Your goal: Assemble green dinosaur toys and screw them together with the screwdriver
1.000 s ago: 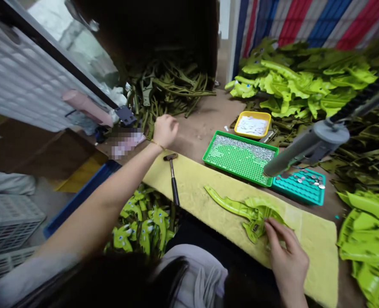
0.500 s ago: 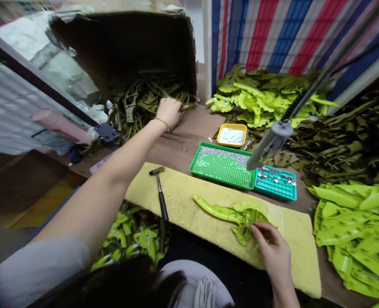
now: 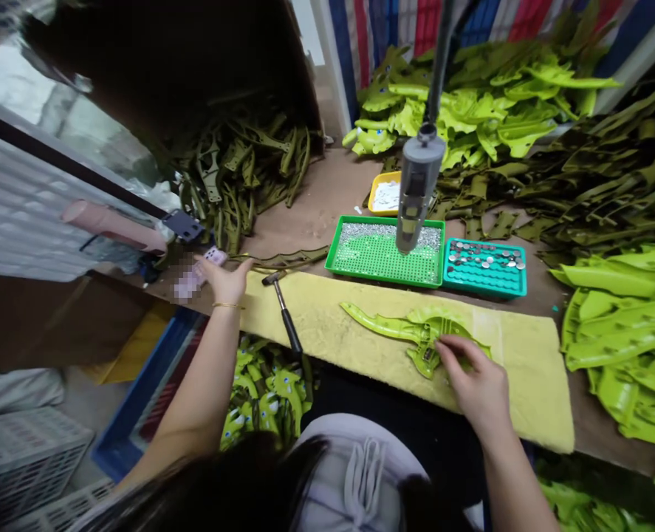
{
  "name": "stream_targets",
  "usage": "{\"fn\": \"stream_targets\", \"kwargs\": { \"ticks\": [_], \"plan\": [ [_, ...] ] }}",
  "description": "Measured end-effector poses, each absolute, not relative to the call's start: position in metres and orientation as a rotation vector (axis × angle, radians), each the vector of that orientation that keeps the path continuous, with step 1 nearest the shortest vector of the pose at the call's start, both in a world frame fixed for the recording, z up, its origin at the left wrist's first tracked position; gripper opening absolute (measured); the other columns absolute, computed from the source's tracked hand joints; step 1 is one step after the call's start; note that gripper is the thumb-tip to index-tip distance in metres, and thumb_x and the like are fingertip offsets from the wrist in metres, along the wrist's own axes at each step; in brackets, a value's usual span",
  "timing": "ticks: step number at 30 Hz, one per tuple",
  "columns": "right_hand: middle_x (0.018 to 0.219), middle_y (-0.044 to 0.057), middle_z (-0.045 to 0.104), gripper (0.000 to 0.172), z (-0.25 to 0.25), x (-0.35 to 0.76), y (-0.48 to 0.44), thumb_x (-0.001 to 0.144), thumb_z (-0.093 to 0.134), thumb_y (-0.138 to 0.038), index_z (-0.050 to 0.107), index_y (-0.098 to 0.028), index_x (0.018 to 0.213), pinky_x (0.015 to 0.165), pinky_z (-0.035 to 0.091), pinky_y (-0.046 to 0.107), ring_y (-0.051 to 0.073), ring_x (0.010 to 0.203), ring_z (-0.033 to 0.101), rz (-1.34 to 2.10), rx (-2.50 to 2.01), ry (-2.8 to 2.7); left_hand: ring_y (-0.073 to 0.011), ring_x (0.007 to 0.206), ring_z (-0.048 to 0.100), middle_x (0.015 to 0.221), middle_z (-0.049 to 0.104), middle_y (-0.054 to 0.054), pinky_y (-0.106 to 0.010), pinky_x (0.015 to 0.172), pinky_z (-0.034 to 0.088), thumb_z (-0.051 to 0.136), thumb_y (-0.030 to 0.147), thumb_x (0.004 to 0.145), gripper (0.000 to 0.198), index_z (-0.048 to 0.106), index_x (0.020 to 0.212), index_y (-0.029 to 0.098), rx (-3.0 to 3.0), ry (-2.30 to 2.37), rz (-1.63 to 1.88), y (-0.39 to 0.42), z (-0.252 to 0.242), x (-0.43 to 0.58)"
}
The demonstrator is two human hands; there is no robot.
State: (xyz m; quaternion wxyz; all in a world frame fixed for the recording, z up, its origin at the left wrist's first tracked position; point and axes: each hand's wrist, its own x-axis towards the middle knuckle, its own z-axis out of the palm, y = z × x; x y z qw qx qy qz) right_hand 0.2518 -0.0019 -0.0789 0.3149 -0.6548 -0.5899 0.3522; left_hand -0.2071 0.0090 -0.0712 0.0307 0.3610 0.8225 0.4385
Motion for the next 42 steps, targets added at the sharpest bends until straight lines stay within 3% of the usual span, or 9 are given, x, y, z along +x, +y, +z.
{"fn": "stream_targets", "kwargs": {
  "ticks": [3,6,8,13,16,20,24,34,42],
  "plan": [
    [0.09,0.006,0.076,0.036,-0.081,0.25,-0.001,0.074,0.065,-0.055,0.075,-0.022,0.085,0.083,0.057,0.035,0.022,0.084,0.071,0.82,-1.673,-1.626,-0.0377,0.147,0.018,0.156,0.028,-0.023,-0.059,0.118,0.014,0.073,0.043,0.071,0.08,0.042,0.139,0.013,1.566,2.681,0.802,0.032,-0.071,-0.191],
    [0.091,0.005,0.076,0.029,-0.08,0.248,-0.004,0.077,0.065,-0.048,0.074,-0.022,0.085,0.085,0.056,0.035,0.02,0.085,0.071,0.832,-1.651,-1.622,-0.0382,0.139,0.036,0.145,0.047,-0.017,-0.057,0.112,0.029,0.068,0.041,0.076,0.055,0.057,0.125,0.018,1.974,2.255,0.178,0.058,-0.065,-0.173],
    [0.092,0.005,0.076,0.024,-0.078,0.248,-0.005,0.079,0.064,-0.043,0.073,-0.021,0.086,0.086,0.055,0.035,0.02,0.087,0.071,0.896,-1.632,-1.571,-0.0365,0.119,0.055,0.122,0.064,-0.016,-0.053,0.1,0.043,0.063,0.036,0.078,0.04,0.062,0.114,0.017,2.033,2.139,0.013,0.065,-0.053,-0.166],
    [0.091,0.005,0.075,0.023,-0.08,0.252,0.004,0.083,0.058,-0.037,0.068,-0.019,0.094,0.082,0.055,0.032,0.017,0.086,0.071,1.16,-1.489,-1.371,-0.0354,0.098,0.059,0.11,0.061,-0.013,-0.051,0.08,0.05,0.054,0.039,0.084,0.043,0.057,0.124,0.022,2.3,2.429,0.13,0.044,-0.011,-0.141],
    [0.086,0.004,0.074,0.023,-0.081,0.253,0.009,0.078,0.065,-0.036,0.068,-0.019,0.093,0.077,0.055,0.031,0.016,0.081,0.07,1.186,-1.479,-1.352,-0.0287,0.082,0.059,0.096,0.061,-0.012,-0.042,0.068,0.051,0.054,0.045,0.087,0.041,0.06,0.12,0.023,2.635,1.902,0.178,0.023,-0.015,-0.089],
    [0.076,0.001,0.073,0.019,-0.079,0.249,0.01,0.072,0.072,-0.033,0.069,-0.019,0.085,0.071,0.055,0.029,0.013,0.07,0.066,1.075,-1.51,-1.439,-0.0262,0.086,0.06,0.095,0.064,-0.013,-0.038,0.074,0.051,0.052,0.047,0.092,0.048,0.056,0.128,0.016,2.721,1.428,0.295,0.018,-0.058,-0.011],
    [0.09,0.002,0.074,0.012,-0.076,0.247,0.005,0.082,0.062,-0.027,0.069,-0.021,0.089,0.081,0.056,0.031,0.014,0.081,0.068,0.859,-1.522,-1.583,-0.0263,0.091,0.06,0.098,0.065,-0.013,-0.038,0.079,0.051,0.05,0.045,0.093,0.045,0.057,0.127,0.015,2.637,1.379,0.313,0.018,-0.089,0.014],
    [0.102,0.003,0.075,0.015,-0.084,0.251,0.001,0.083,0.062,-0.023,0.072,-0.022,0.094,0.096,0.055,0.037,0.017,0.1,0.07,0.995,-1.452,-1.55,-0.0271,0.095,0.057,0.109,0.062,-0.015,-0.04,0.083,0.049,0.044,0.046,0.095,0.046,0.059,0.128,0.019,2.619,1.396,0.313,0.011,-0.082,0.013],
    [0.098,0.002,0.076,0.013,-0.085,0.256,0.003,0.083,0.062,-0.02,0.072,-0.021,0.091,0.095,0.055,0.037,0.016,0.098,0.07,1.019,-1.429,-1.599,-0.0267,0.096,0.056,0.108,0.062,-0.014,-0.041,0.084,0.048,0.047,0.047,0.094,0.044,0.06,0.128,0.022,2.553,1.33,0.326,0.013,-0.091,0.01]
  ]
}}
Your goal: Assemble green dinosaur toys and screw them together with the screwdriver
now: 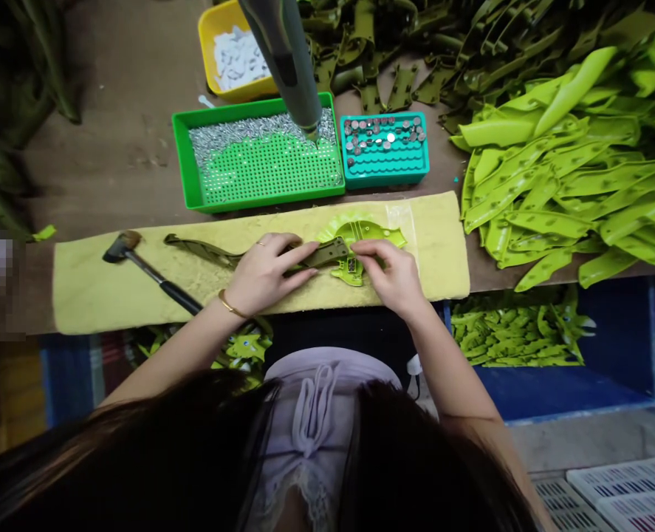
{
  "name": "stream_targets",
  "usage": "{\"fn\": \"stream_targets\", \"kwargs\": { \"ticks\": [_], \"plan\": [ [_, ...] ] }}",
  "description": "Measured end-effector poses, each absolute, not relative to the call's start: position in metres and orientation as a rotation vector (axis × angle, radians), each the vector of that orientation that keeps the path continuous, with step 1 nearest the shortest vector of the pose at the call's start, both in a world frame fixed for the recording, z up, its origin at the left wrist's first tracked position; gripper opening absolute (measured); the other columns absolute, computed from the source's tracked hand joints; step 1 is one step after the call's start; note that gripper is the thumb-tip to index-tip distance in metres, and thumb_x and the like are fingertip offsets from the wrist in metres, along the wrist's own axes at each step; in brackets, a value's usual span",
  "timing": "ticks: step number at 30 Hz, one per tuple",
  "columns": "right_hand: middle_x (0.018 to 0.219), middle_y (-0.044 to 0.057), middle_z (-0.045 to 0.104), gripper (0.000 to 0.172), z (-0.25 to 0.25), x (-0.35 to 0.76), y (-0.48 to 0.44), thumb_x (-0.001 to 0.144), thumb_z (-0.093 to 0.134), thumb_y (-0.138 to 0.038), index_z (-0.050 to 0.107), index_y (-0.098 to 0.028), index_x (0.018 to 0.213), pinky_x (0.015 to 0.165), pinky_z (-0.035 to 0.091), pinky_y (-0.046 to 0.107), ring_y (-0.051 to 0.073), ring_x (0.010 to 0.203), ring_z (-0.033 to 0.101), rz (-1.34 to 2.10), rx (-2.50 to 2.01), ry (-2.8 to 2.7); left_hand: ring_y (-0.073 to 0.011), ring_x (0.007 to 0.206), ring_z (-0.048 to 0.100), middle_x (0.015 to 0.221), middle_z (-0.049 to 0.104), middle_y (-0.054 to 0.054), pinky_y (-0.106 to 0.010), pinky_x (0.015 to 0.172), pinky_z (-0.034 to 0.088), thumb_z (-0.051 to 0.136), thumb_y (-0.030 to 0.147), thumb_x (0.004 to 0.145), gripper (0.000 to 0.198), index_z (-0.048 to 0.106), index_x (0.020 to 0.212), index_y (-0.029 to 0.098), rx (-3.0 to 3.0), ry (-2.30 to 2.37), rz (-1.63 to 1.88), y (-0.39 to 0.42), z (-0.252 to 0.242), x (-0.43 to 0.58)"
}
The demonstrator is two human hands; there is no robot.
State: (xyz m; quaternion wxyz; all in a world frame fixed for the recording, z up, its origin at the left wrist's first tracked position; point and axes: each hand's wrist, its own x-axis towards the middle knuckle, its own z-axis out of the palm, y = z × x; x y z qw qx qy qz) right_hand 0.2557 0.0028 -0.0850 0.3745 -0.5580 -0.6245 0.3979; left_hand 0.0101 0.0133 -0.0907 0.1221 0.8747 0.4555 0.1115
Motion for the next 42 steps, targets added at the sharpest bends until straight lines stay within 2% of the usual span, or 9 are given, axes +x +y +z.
{"fn": "stream_targets", "kwargs": {
  "ticks": [6,10,20,23,26,30,37,42],
  "plan": [
    [0.098,0.001,0.076,0.013,-0.081,0.255,0.003,0.084,0.063,-0.023,0.071,-0.023,0.095,0.091,0.057,0.035,0.016,0.096,0.07,0.969,-1.447,-1.649,-0.0284,0.104,0.056,0.118,0.06,-0.014,-0.042,0.086,0.047,0.047,0.048,0.094,0.046,0.057,0.133,0.026,2.578,1.388,0.352,0.011,-0.087,0.021],
    [0.096,0.001,0.076,0.013,-0.08,0.254,0.003,0.085,0.064,-0.026,0.07,-0.023,0.096,0.087,0.058,0.032,0.015,0.092,0.071,0.897,-1.432,-1.648,-0.0254,0.097,0.057,0.113,0.063,-0.012,-0.038,0.083,0.047,0.042,0.041,0.097,0.041,0.059,0.131,0.025,2.593,1.38,0.404,0.01,-0.086,0.025],
    [0.092,0.001,0.076,0.01,-0.09,0.257,0.0,0.087,0.062,-0.025,0.071,-0.024,0.09,0.083,0.058,0.033,0.016,0.087,0.072,0.9,-1.33,-1.663,-0.0245,0.097,0.055,0.109,0.065,-0.01,-0.038,0.084,0.046,0.045,0.041,0.096,0.04,0.06,0.13,0.025,2.508,1.366,0.463,0.005,-0.092,0.021],
    [0.101,0.003,0.076,0.015,-0.08,0.26,0.003,0.085,0.065,-0.028,0.07,-0.024,0.099,0.087,0.057,0.036,0.018,0.095,0.071,0.912,-1.283,-1.797,-0.0249,0.097,0.055,0.108,0.065,-0.011,-0.039,0.084,0.046,0.046,0.041,0.096,0.04,0.06,0.129,0.024,2.483,1.382,0.478,0.004,-0.093,0.021],
    [0.115,0.004,0.072,0.024,-0.071,0.262,0.018,0.086,0.064,-0.03,0.069,-0.026,0.109,0.096,0.052,0.042,0.02,0.107,0.066,0.762,-1.223,-1.947,-0.0253,0.096,0.055,0.108,0.065,-0.011,-0.04,0.083,0.047,0.047,0.04,0.096,0.041,0.06,0.129,0.023,2.501,1.364,0.481,0.005,-0.091,0.021],
    [0.122,0.002,0.07,0.019,-0.079,0.26,0.042,0.087,0.062,-0.034,0.073,-0.029,0.103,0.102,0.043,0.049,0.024,0.113,0.06,0.574,-1.211,-2.244,-0.0259,0.097,0.054,0.11,0.064,-0.012,-0.041,0.085,0.048,0.048,0.038,0.095,0.041,0.061,0.13,0.02,2.522,1.326,0.454,0.008,-0.087,0.02],
    [0.125,0.001,0.068,0.022,-0.09,0.259,0.049,0.086,0.063,-0.041,0.072,-0.03,0.102,0.106,0.037,0.053,0.025,0.115,0.056,0.616,-1.255,-2.349,-0.0255,0.102,0.053,0.115,0.061,-0.014,-0.042,0.09,0.048,0.046,0.039,0.096,0.041,0.06,0.131,0.022,2.504,1.165,0.434,0.018,-0.091,0.011],
    [0.125,0.003,0.066,0.02,-0.086,0.258,0.047,0.086,0.063,-0.038,0.071,-0.028,0.101,0.102,0.04,0.051,0.027,0.113,0.055,0.563,-1.298,-2.413,-0.026,0.102,0.054,0.113,0.062,-0.012,-0.042,0.09,0.047,0.047,0.039,0.095,0.039,0.062,0.129,0.024,2.531,1.128,0.332,0.031,-0.09,0.011]
  ]
}}
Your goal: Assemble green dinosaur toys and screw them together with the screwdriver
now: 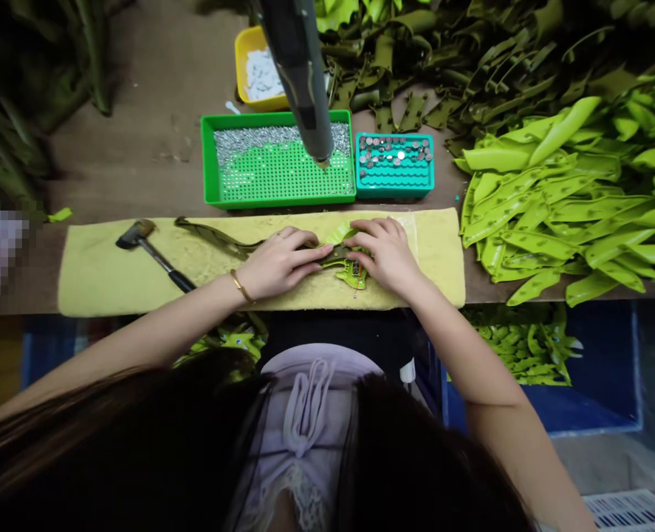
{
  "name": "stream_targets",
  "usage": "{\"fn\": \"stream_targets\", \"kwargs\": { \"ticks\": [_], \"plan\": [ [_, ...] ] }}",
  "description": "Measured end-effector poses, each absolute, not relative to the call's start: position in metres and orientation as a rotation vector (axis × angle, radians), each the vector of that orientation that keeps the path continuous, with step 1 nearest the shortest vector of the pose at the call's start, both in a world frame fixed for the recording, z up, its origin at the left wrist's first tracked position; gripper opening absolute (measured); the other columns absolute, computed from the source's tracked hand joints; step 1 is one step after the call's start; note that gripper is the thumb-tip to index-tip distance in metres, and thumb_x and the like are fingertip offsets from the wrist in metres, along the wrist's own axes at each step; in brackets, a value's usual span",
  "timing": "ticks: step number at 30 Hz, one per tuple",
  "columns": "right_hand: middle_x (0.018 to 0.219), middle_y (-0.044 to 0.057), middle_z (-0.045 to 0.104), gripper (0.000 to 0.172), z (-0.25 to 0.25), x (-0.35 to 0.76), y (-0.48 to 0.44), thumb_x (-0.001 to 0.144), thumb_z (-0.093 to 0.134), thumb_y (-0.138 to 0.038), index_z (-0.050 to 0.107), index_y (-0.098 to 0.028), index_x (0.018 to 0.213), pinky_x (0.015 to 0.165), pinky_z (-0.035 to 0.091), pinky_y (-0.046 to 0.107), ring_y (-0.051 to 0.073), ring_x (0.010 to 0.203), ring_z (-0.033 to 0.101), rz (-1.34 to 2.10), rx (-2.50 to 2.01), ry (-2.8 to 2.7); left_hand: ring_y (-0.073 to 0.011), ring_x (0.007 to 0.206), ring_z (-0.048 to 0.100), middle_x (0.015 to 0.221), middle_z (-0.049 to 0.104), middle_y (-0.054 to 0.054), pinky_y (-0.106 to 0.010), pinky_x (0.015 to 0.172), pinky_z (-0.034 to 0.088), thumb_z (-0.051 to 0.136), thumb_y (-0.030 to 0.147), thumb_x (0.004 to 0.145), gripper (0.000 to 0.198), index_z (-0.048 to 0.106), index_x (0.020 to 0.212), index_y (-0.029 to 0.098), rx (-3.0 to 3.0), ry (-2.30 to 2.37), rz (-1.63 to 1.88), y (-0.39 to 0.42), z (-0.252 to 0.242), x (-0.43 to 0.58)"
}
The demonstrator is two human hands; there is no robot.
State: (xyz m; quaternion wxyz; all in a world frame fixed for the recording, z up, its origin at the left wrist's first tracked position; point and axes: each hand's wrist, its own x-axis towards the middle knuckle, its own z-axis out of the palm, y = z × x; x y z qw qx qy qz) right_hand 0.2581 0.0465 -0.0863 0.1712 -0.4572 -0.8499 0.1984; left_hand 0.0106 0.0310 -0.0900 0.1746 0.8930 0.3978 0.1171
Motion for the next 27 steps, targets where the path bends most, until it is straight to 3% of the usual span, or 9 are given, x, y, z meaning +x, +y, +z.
{"fn": "stream_targets", "kwargs": {
  "ticks": [4,7,10,12,14,17,21,24,27],
  "plan": [
    [0.126,0.004,0.065,0.02,-0.088,0.259,0.048,0.086,0.063,-0.035,0.07,-0.026,0.102,0.1,0.042,0.05,0.028,0.114,0.055,0.545,-1.298,-2.434,-0.0267,0.107,0.054,0.119,0.06,-0.012,-0.047,0.096,0.044,0.054,0.034,0.092,0.032,0.066,0.121,0.029,2.51,1.222,0.422,0.018,-0.084,0.012],
    [0.128,0.005,0.065,0.021,-0.092,0.262,0.048,0.087,0.062,-0.036,0.069,-0.026,0.104,0.1,0.042,0.051,0.028,0.116,0.055,0.588,-1.259,-2.412,-0.026,0.107,0.056,0.112,0.061,-0.011,-0.048,0.098,0.042,0.062,0.031,0.087,0.02,0.068,0.104,0.024,2.189,1.664,0.979,-0.014,-0.088,0.004],
    [0.129,0.006,0.064,0.022,-0.097,0.265,0.046,0.088,0.06,-0.037,0.07,-0.026,0.104,0.101,0.042,0.051,0.028,0.117,0.056,0.614,-1.211,-2.348,-0.0186,0.083,0.062,0.093,0.062,-0.007,-0.034,0.074,0.051,0.067,0.041,0.081,0.029,0.06,0.099,0.019,1.186,1.912,1.513,-0.043,-0.094,-0.007],
    [0.128,0.007,0.065,0.023,-0.1,0.267,0.045,0.088,0.06,-0.039,0.07,-0.026,0.104,0.101,0.042,0.051,0.027,0.117,0.056,0.617,-1.193,-2.287,-0.0151,0.07,0.064,0.086,0.063,-0.004,-0.028,0.063,0.051,0.071,0.047,0.076,0.038,0.057,0.096,0.018,0.64,1.676,1.493,-0.049,-0.095,-0.01],
    [0.128,0.008,0.065,0.024,-0.103,0.269,0.045,0.088,0.06,-0.04,0.07,-0.026,0.104,0.101,0.043,0.051,0.027,0.117,0.057,0.619,-1.178,-2.262,-0.0146,0.069,0.067,0.083,0.066,-0.004,-0.028,0.065,0.054,0.077,0.046,0.07,0.04,0.059,0.089,0.016,0.39,1.425,1.413,-0.044,-0.094,-0.009],
    [0.129,0.008,0.064,0.025,-0.104,0.27,0.045,0.088,0.06,-0.04,0.07,-0.025,0.105,0.101,0.043,0.051,0.028,0.117,0.057,0.611,-1.17,-2.293,-0.0129,0.071,0.067,0.079,0.069,-0.003,-0.027,0.07,0.057,0.082,0.038,0.064,0.034,0.061,0.078,0.014,0.289,1.327,1.425,-0.028,-0.091,-0.006],
    [0.128,0.008,0.065,0.025,-0.099,0.265,0.042,0.089,0.058,-0.04,0.071,-0.025,0.105,0.1,0.043,0.051,0.028,0.116,0.057,0.555,-1.208,-2.336,-0.0143,0.068,0.067,0.075,0.068,-0.004,-0.029,0.069,0.058,0.08,0.034,0.068,0.032,0.056,0.07,0.014,0.324,1.38,1.279,-0.024,-0.09,-0.022],
    [0.13,0.005,0.064,0.027,-0.097,0.259,0.039,0.09,0.056,-0.041,0.071,-0.026,0.106,0.101,0.042,0.05,0.028,0.117,0.055,0.532,-1.222,-2.391,-0.0127,0.06,0.062,0.072,0.064,-0.002,-0.028,0.061,0.055,0.076,0.028,0.072,0.027,0.056,0.084,0.016,0.633,1.727,1.216,-0.03,-0.086,-0.038],
    [0.132,0.004,0.063,0.028,-0.096,0.256,0.04,0.091,0.054,-0.041,0.071,-0.026,0.107,0.103,0.04,0.049,0.028,0.119,0.052,0.508,-1.237,-2.427,-0.0091,0.064,0.055,0.084,0.061,0.001,-0.023,0.063,0.049,0.076,0.021,0.069,0.04,0.058,0.104,0.02,1.012,1.98,1.349,-0.031,-0.078,-0.027]
  ]
}}
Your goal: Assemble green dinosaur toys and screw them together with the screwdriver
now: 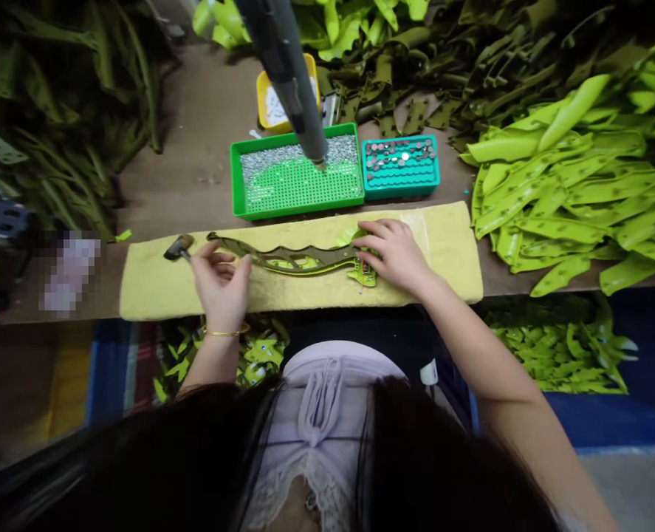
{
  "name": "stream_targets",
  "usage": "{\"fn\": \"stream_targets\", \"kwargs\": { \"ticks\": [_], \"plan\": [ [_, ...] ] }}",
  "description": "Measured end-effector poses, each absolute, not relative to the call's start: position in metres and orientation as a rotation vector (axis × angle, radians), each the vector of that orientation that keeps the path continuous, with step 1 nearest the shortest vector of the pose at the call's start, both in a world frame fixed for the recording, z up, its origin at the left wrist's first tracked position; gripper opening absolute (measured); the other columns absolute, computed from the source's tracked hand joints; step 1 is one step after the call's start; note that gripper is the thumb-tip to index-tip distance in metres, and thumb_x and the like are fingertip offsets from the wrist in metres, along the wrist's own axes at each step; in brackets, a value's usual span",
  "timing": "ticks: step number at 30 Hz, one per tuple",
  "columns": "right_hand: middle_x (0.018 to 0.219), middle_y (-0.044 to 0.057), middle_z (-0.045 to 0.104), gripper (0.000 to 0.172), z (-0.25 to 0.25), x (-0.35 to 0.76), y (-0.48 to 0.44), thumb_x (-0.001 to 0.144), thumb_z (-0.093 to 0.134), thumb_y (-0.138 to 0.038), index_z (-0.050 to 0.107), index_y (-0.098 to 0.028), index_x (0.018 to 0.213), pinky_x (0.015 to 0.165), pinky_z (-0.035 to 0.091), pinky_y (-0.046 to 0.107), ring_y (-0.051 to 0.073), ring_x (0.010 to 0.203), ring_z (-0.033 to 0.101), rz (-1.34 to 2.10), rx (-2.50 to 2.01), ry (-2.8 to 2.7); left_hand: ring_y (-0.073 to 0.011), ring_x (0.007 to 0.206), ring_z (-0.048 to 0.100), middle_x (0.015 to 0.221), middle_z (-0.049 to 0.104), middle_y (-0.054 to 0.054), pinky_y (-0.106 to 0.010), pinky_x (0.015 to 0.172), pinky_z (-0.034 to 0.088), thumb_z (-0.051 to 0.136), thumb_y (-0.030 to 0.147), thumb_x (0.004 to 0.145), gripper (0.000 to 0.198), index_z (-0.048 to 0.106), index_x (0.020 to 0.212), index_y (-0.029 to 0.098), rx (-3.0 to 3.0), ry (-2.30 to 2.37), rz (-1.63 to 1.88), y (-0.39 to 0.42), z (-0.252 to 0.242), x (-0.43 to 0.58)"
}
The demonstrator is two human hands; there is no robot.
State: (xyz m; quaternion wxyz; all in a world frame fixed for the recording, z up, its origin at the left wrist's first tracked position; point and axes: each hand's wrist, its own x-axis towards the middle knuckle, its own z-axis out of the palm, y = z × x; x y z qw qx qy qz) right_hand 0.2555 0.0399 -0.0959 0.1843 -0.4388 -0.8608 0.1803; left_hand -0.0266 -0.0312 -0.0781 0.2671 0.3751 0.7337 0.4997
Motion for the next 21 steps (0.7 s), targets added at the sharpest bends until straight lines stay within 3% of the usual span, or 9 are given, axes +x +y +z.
{"fn": "stream_targets", "kwargs": {
  "ticks": [5,9,13,15,18,21],
  "plan": [
    [0.133,0.004,0.062,0.026,-0.082,0.258,0.033,0.091,0.055,-0.04,0.071,-0.028,0.106,0.104,0.037,0.052,0.029,0.121,0.05,0.432,-1.259,-2.406,-0.0146,0.075,0.062,0.092,0.067,-0.005,-0.027,0.067,0.05,0.076,0.034,0.072,0.03,0.066,0.095,0.018,1.316,1.253,0.959,-0.017,-0.075,0.053],
    [0.108,0.007,0.07,0.027,-0.062,0.257,0.003,0.093,0.049,-0.038,0.067,-0.026,0.111,0.093,0.046,0.045,0.023,0.102,0.06,0.552,-1.317,-2.051,-0.0122,0.06,0.058,0.07,0.065,-0.001,-0.026,0.059,0.048,0.072,0.034,0.074,0.02,0.067,0.08,0.016,1.111,1.138,0.95,-0.004,-0.079,0.083],
    [0.12,0.011,0.066,0.056,-0.066,0.24,-0.026,0.084,0.064,-0.043,0.05,-0.022,0.133,0.092,0.049,0.046,0.027,0.106,0.059,0.704,-1.369,-1.971,-0.0102,0.057,0.055,0.065,0.063,0.001,-0.024,0.058,0.046,0.074,0.029,0.071,0.016,0.066,0.072,0.015,1.042,1.22,0.994,-0.001,-0.079,0.078],
    [0.115,0.01,0.068,0.049,-0.077,0.231,-0.03,0.086,0.062,-0.037,0.051,-0.023,0.131,0.092,0.048,0.046,0.026,0.104,0.06,0.686,-1.437,-1.924,-0.01,0.061,0.056,0.066,0.064,0.001,-0.023,0.061,0.046,0.073,0.028,0.07,0.015,0.065,0.07,0.015,1.031,1.267,1.038,-0.003,-0.079,0.077],
    [0.094,0.005,0.072,0.022,-0.092,0.227,-0.025,0.091,0.056,-0.033,0.064,-0.023,0.108,0.084,0.05,0.039,0.021,0.089,0.063,0.613,-1.458,-1.826,-0.0105,0.06,0.056,0.065,0.063,0.001,-0.024,0.062,0.047,0.07,0.029,0.074,0.015,0.063,0.07,0.016,1.03,1.322,1.039,-0.008,-0.082,0.078],
    [0.086,0.004,0.072,0.019,-0.097,0.234,-0.017,0.093,0.053,-0.034,0.068,-0.023,0.091,0.08,0.048,0.036,0.019,0.083,0.062,0.505,-1.365,-1.917,-0.015,0.07,0.061,0.074,0.066,-0.003,-0.03,0.071,0.051,0.063,0.031,0.082,0.015,0.065,0.077,0.016,1.341,1.436,1.01,-0.014,-0.085,0.075]
  ]
}}
